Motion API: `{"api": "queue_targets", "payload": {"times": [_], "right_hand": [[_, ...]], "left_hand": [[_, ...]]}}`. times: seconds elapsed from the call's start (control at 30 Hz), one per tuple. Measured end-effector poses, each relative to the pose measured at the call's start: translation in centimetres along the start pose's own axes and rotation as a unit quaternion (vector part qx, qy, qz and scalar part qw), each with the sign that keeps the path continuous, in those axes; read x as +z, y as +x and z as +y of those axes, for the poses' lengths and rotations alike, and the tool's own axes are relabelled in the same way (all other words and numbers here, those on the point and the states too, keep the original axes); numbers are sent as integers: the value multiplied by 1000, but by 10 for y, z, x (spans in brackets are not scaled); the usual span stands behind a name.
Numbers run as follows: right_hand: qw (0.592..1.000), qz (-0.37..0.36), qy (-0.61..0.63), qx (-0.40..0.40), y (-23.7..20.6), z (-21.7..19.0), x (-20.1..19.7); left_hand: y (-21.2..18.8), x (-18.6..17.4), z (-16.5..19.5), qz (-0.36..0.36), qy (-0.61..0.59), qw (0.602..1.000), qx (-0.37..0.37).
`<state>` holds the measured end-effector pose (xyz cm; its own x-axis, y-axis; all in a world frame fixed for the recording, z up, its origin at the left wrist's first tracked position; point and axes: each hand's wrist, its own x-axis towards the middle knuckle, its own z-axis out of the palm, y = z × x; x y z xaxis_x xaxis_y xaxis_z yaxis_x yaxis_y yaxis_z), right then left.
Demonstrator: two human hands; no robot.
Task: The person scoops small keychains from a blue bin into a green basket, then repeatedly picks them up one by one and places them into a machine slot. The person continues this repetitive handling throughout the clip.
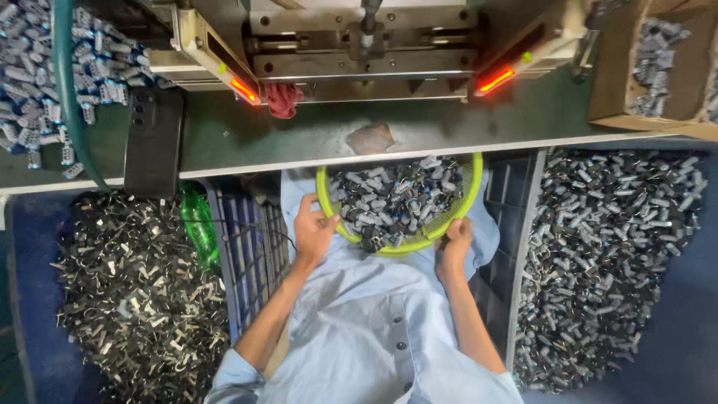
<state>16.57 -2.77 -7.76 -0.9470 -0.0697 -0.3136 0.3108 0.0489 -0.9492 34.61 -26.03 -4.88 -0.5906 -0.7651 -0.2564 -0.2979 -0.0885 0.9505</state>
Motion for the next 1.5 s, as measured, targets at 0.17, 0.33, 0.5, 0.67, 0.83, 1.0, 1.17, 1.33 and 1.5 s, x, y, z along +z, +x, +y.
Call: {"api": "queue_targets", "payload": {"times": [0.17,0.33,0.5,0.67,0.83,1.0,1.17,1.33,1.5], "right_hand": [[993,-54,94,48,-8,-12,-2],[979,-111,115,125,-49,-46,10],[983,-119,79,117,-45,-54,12],[984,-33,13,-177,-31,-71,9],[905,-143,-259,-304,-30,-130,40],[801,-255,-356,-409,-25,-169,95],[832,-276,-273,-397,-42,-163,93],[877,-304,-62,-367,-45,-150,89],[902,-384,199,11,-47,-152,99]], "left_hand": [[-12,2,13,114,-127,985,26],[9,-27,49,158,-103,978,84],[-17,-43,94,190,190,956,120],[-41,-42,129,88,185,926,317],[-25,-8,146,24,156,918,363],[-8,14,167,-38,193,883,426],[-6,15,181,-67,103,917,379],[1,16,180,-101,-25,942,320],[6,9,183,-14,30,903,428]]}}
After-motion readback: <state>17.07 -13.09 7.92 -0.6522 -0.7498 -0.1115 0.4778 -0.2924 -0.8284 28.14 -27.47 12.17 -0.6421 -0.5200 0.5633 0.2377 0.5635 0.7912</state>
